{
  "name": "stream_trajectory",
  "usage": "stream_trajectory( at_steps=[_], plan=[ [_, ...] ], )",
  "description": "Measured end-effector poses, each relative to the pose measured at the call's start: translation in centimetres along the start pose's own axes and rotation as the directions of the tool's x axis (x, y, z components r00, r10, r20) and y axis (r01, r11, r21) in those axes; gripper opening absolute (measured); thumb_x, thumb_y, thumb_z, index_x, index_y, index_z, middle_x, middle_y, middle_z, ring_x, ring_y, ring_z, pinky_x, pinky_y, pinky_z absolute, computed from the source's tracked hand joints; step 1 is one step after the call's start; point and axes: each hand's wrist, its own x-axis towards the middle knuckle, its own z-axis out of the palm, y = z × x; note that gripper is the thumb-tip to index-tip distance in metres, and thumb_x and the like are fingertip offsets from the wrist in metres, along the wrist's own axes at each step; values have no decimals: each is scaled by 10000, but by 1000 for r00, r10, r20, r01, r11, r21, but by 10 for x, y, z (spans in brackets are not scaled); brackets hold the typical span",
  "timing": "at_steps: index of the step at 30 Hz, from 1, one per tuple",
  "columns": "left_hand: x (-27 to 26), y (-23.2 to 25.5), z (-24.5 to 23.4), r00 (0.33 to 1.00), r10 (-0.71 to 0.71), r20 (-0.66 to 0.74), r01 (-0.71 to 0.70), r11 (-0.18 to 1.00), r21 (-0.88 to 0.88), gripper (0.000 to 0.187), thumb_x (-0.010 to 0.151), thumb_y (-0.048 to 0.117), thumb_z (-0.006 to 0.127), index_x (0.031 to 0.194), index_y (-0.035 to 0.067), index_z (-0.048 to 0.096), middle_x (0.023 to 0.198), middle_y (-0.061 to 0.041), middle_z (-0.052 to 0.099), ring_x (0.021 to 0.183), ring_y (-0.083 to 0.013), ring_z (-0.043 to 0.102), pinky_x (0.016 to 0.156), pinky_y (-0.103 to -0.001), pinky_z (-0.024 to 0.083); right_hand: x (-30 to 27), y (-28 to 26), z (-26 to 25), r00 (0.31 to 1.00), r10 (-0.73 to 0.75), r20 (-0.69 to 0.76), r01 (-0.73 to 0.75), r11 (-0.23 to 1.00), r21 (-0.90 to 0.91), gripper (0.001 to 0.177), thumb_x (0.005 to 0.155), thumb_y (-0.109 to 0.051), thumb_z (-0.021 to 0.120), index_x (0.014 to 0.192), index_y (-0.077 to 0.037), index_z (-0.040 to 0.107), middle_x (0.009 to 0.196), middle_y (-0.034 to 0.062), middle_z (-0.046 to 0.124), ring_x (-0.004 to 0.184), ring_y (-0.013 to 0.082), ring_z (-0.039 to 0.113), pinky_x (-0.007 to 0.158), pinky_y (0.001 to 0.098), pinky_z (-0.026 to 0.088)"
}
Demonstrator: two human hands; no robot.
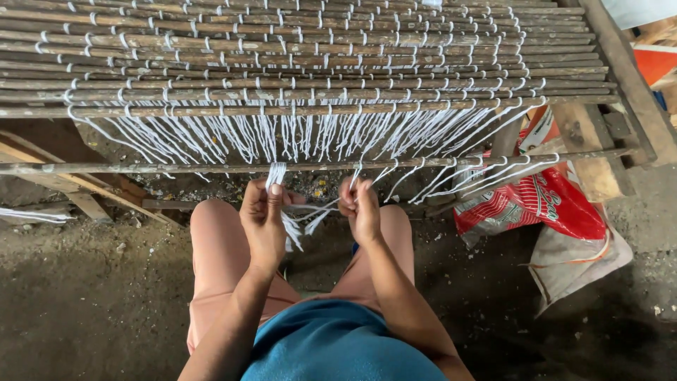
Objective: Tying cotton wicks onto a wooden frame in preparation for candle making.
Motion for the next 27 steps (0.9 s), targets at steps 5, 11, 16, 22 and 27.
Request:
stream_trajectory(
  at_steps=[5,11,16,22,27],
  plan=[
    [2,-34,-21,996,-73,46,75,996,-51,148,1103,108,491,1025,58,606,650,6,464,475,-70,455,467,-235,396,4,22,-28,983,-175,-64,140,920,-367,571,1096,-493,382,725,-116,596,518,-45,365,428,66,389,454,175,321],
    [17,-9,-56,907,294,301,-421,636,647,150,1026,78,611,1095,120,737,829,-180,724,874,-512,698,620,-537,590,5,25,-80,958,-258,-126,25,510,-860,470,1055,-411,576,776,-70,738,720,201,670,809,432,663,811,485,510],
    [29,38,-45,877,281,388,-478,588,653,132,1000,88,618,1051,150,722,724,-81,619,579,-355,643,539,-402,513,5,2,-101,950,-257,177,279,447,-850,383,1098,-337,496,814,-95,586,678,140,623,697,375,643,752,447,517],
    [12,-3,-22,995,29,91,-36,996,82,116,1047,124,587,996,48,658,698,-69,645,612,-124,498,584,-275,437,-27,131,-108,992,50,-115,-125,487,-865,262,975,-467,693,868,-230,665,692,9,645,739,209,681,769,324,533],
    [9,2,-16,996,5,86,-3,1000,-20,188,1106,139,474,1037,49,625,692,-78,628,572,-106,448,548,-254,382,-34,56,-24,734,668,119,-190,370,-909,296,943,-378,635,988,-92,696,856,129,741,866,313,687,815,438,544]
  ],
)
